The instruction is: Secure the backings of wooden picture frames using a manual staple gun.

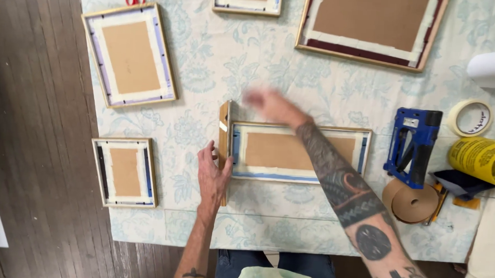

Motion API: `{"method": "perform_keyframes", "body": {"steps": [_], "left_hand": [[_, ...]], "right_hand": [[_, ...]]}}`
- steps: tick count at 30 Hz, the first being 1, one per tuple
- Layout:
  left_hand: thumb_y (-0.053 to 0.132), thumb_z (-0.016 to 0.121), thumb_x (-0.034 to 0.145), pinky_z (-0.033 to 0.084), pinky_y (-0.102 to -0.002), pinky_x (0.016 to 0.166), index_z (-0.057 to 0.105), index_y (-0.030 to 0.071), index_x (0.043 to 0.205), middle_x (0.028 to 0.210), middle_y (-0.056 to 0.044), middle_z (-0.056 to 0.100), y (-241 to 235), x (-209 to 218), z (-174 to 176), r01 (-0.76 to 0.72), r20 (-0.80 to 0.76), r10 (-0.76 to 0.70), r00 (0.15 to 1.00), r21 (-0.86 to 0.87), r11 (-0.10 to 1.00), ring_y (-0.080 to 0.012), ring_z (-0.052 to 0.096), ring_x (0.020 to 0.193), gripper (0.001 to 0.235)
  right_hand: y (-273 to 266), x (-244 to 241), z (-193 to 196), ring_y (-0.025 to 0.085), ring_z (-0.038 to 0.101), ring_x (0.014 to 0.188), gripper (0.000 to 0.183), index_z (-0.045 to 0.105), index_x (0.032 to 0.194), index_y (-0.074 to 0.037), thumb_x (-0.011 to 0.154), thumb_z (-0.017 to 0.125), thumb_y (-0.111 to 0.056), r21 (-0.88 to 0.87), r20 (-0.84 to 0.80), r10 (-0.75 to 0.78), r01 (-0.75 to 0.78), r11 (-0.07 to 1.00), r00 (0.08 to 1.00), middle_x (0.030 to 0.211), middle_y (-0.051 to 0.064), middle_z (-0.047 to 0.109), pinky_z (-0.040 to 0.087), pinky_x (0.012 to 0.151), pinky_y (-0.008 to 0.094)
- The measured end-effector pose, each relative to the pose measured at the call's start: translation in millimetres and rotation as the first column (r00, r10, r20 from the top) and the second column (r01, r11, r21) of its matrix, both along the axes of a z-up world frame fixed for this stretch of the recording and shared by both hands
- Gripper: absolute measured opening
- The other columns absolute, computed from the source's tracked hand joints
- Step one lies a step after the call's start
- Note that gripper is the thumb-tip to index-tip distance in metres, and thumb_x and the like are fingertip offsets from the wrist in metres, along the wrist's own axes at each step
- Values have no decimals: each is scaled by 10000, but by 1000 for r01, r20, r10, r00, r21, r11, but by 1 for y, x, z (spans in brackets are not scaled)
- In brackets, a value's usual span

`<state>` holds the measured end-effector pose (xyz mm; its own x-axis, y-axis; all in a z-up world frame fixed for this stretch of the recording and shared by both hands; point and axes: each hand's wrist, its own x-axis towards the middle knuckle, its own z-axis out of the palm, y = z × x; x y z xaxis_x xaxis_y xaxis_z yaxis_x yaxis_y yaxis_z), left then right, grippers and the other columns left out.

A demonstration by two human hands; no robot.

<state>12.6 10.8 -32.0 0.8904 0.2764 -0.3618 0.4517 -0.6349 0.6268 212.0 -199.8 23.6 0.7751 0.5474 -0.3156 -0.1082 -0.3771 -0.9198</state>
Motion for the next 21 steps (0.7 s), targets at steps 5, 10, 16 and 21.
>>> {"method": "perform_keyframes", "body": {"steps": [5, 10, 16, 21], "left_hand": [[308, 790, 857, 589, -443, 909, 544, 98, 1424, 1196, -122, 605, 3, -2, -2, -27, -99, 19, 995, -80, 996, -307, 709, 1028, 652], [272, 763, 856, 581, -461, 892, 598, 115, 1349, 1126, -108, 599, 1, -3, -7, 14, 17, -14, 1000, -5, 1000, -335, 688, 1035, 543], [289, 648, 925, 548, -508, 912, 613, 139, 1264, 1071, -134, 619, 18, -20, -27, -40, -32, 40, 999, 5, 999, -374, 664, 1042, 373], [231, 603, 942, 532, -549, 982, 573, 59, 1309, 1173, -245, 648, 35, -6, 24, -224, -83, 211, 974, -207, 952, -477, 632, 1158, 407]], "right_hand": [[-3, 15, -33, 166, 696, 926, 299, 682, 1202, -85, 928, 575, -31, 75, -93, -199, 206, 976, 976, 1001, 70, 734, 590, 857, 352], [2, 20, -109, 348, 477, 1380, 599, 484, 1477, 21, 891, 559, 116, 434, 195, -471, 355, 828, 860, 1452, 252, 537, 386, 1159, 498], [25, 12, -78, 250, 725, 1038, 443, 688, 1276, -87, 878, 547, 47, 205, -59, -155, 164, 965, 986, 1125, 109, 742, 581, 902, 430], [34, 6, -89, 254, 768, 979, 398, 517, 1435, -116, 1038, 520, -92, 221, -505, -161, 308, 925, 848, 1137, 157, 737, 657, 802, 288]]}}
